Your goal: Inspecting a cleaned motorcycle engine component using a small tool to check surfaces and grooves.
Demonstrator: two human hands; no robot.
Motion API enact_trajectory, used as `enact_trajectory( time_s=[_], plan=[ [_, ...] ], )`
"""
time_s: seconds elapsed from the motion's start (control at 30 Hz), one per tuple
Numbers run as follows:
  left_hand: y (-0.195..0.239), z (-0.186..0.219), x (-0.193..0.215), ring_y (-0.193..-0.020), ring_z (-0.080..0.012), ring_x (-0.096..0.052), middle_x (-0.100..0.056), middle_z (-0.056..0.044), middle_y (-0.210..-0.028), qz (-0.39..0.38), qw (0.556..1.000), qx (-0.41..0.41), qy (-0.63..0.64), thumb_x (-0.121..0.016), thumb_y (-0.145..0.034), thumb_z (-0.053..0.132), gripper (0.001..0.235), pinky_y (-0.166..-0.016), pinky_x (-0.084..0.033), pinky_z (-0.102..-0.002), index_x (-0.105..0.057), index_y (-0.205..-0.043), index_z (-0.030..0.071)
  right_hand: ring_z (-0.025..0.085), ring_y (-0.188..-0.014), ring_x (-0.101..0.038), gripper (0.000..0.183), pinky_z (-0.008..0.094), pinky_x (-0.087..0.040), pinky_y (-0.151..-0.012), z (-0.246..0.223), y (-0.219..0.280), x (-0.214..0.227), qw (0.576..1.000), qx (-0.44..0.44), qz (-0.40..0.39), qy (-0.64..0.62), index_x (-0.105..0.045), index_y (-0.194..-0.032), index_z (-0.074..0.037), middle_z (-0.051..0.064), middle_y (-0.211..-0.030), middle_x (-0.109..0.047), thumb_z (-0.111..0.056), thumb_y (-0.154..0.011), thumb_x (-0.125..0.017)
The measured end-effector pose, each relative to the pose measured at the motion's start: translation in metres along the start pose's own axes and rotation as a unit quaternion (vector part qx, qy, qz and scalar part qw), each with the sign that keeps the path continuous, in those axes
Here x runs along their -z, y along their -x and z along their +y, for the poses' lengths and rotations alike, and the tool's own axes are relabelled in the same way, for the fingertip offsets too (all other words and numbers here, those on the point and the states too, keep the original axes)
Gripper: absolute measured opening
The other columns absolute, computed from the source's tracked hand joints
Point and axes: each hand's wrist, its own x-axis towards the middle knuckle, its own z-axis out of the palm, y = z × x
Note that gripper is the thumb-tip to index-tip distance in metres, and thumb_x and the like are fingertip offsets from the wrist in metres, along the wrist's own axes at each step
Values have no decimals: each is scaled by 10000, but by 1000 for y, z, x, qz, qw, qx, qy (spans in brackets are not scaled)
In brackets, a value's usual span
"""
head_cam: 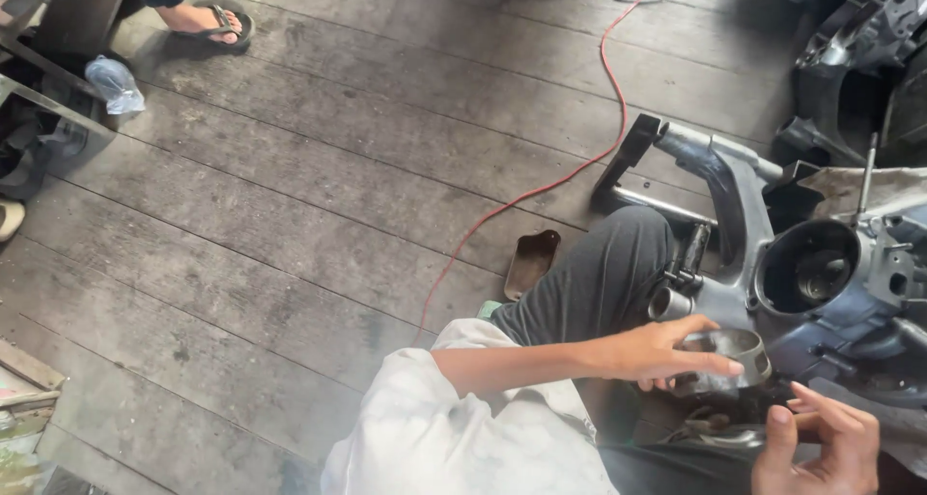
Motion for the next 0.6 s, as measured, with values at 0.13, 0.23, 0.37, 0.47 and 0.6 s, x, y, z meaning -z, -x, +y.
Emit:
enact_trajectory(
  time_s=[0.13, 0.23, 0.37, 0.47, 0.6],
  plan=[
    [3, 0, 1, -563, -167, -529, -617, -83, -766, -15, 995, -13, -96, -476, -582, 780, 1137, -484, -348, -281, -465, -1456, 52, 281, -951, -503, 246, 385, -438, -972, 10, 4, -6, 997, 4, 68, -48, -597, -1236, 139, 245, -1185, -522, -42, -1086, -669],
    [8, 2, -4, -596, -205, -570, -653, -140, -818, -68, 983, 21, -171, -375, -525, 845, 1258, -517, -386, -306, -466, -1465, 12, 254, -970, -469, 275, 366, -406, -964, 3, 0, -15, 994, -2, 93, -61, -612, -1207, 89, 197, -1167, -520, -83, -1013, -703],
    [1, -7, -8, -652, -224, -568, -651, -123, -938, -104, 980, 76, -155, -393, -523, 833, 1194, -536, -398, -303, -497, -1458, 99, 227, -974, -476, 385, 323, -416, -898, -12, -7, -20, 994, -26, 73, -82, -633, -1209, 54, 158, -1176, -527, 64, -826, -661],
    [-3, -10, -3, -684, -244, -618, -637, -133, -856, -90, 977, 24, -192, -404, -526, 830, 1216, -540, -410, -320, -502, -1445, 40, 231, -991, -451, 410, 330, -417, -915, -17, -11, -17, 993, -29, 94, -64, -617, -1213, 51, 165, -1195, -514, 93, -804, -620],
    [4, -2, 7, -758, -309, -636, -684, -225, -1086, -98, 976, 48, -188, -425, -536, 809, 1177, -591, -480, -343, -492, -1460, 84, 261, -973, -425, 365, 370, -419, -936, -16, -10, -10, 989, -42, 143, 19, -623, -1184, 84, 184, -1173, -499, 171, -830, -596]
  ],
)
